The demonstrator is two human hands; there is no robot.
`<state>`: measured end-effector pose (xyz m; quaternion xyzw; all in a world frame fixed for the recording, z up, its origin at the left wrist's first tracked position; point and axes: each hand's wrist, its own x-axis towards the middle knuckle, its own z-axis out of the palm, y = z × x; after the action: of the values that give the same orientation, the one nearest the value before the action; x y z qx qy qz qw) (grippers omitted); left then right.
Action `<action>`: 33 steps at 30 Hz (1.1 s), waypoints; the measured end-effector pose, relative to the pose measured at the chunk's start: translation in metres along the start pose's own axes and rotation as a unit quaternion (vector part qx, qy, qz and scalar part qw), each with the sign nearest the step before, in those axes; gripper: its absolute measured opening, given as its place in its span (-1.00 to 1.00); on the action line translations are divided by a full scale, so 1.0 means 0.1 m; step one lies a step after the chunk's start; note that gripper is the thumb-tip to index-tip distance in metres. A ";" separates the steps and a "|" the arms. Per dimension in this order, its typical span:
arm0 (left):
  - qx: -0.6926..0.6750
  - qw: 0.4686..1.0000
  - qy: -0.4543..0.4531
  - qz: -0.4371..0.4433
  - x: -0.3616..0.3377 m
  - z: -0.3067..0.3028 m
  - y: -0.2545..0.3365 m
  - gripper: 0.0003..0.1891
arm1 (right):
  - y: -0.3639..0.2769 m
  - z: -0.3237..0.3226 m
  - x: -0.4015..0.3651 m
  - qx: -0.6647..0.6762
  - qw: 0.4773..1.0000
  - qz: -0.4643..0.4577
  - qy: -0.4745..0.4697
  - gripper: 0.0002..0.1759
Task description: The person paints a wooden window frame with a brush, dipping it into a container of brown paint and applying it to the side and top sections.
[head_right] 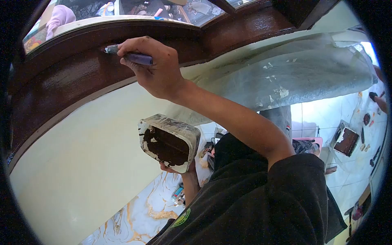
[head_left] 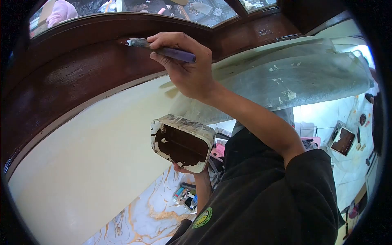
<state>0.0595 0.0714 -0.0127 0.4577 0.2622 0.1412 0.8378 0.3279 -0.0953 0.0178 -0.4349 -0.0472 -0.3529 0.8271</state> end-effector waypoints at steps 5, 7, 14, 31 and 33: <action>0.003 1.000 0.007 -0.007 -0.03 0.06 0.02 -0.07 | -0.22 -0.11 -0.17 0.007 0.999 0.027 -0.022 -0.75; -0.004 0.999 0.040 -0.001 -0.05 0.12 0.02 -0.09 | -0.50 -0.21 -0.36 -0.014 0.997 0.056 -0.050 -0.75; -0.024 1.000 0.009 -0.009 -0.04 0.09 0.01 -0.09 | -0.62 -0.28 -0.42 0.008 0.996 0.092 0.009 -0.75; -0.007 1.000 0.012 -0.004 -0.02 -0.04 -0.01 -0.12 | -0.21 -0.30 -0.47 -0.055 0.997 0.054 0.005 -0.74; -0.027 1.000 0.002 -0.010 -0.03 -0.02 0.02 -0.12 | -0.50 -0.50 -0.73 -0.052 0.995 0.077 -0.021 -0.74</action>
<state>0.0560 0.0724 -0.0110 0.4324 0.2645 0.1404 0.8505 0.2313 -0.1120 -0.0069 -0.4873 -0.0126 -0.2809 0.8268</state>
